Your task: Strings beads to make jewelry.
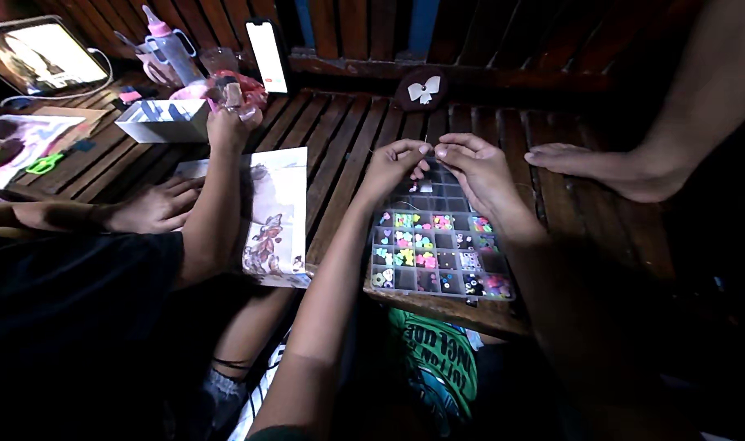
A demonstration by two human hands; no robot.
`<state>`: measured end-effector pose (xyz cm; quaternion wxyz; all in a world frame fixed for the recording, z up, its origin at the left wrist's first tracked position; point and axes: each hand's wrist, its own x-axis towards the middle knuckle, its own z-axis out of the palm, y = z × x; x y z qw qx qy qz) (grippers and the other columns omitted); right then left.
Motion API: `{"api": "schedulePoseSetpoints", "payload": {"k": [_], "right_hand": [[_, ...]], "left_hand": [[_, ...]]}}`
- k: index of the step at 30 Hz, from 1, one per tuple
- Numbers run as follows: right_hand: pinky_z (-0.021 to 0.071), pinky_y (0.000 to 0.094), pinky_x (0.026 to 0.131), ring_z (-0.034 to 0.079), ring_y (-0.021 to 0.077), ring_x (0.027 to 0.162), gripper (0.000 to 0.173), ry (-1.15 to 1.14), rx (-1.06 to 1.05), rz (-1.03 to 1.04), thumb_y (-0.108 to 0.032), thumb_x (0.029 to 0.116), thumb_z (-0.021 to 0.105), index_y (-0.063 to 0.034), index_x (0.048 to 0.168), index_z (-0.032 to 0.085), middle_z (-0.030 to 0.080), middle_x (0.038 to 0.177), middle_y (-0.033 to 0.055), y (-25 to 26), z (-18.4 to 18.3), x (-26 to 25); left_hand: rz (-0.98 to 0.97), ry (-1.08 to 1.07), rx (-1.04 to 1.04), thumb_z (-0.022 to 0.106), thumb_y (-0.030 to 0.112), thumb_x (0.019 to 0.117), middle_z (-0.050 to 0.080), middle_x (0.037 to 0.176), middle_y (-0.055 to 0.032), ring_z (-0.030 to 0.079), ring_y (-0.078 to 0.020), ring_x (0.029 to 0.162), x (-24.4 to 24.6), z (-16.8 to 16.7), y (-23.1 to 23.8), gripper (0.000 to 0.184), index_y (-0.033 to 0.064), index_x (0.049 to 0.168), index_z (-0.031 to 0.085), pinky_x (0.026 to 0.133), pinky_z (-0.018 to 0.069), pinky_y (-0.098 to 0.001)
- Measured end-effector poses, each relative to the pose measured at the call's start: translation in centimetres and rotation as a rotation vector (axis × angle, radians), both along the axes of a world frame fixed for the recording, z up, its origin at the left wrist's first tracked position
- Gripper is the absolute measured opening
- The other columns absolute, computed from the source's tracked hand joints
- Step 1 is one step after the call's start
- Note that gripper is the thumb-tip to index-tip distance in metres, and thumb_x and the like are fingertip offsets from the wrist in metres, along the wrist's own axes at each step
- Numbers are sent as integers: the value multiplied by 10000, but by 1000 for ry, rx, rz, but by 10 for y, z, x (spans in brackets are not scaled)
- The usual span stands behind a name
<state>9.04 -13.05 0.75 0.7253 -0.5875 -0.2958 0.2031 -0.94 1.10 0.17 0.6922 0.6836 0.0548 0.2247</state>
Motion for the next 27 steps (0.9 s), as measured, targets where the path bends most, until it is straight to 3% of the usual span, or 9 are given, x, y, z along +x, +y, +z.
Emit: {"api": "schedulePoseSetpoints", "payload": {"k": [14, 19, 27], "right_hand": [[578, 227, 851, 688, 39, 860, 159, -40, -14, 9, 14, 950, 665, -46, 1098, 668, 716, 933, -36, 1, 1, -4], [571, 223, 860, 679, 25, 862, 156, -40, -27, -3, -2, 964, 649, -47, 1113, 659, 706, 929, -51, 0, 0, -3], [571, 231, 838, 666, 35, 839, 136, -49, -21, -45, -4, 955, 656, -28, 1089, 665, 689, 930, -31, -2, 1, -1]], "left_hand": [[27, -34, -42, 548, 74, 1048, 666, 768, 4, 625, -41, 646, -2, 3, 1, 155, -27, 1102, 653, 633, 549, -202], [54, -39, 31, 569, 63, 1033, 673, 971, -27, 614, -34, 753, -3, 0, 3, 153, -29, 1095, 674, 695, 539, -201], [41, -45, 63, 572, 34, 1018, 682, 929, -4, 639, -36, 815, 1, -2, 1, 148, -20, 1105, 680, 766, 549, -218]]}}
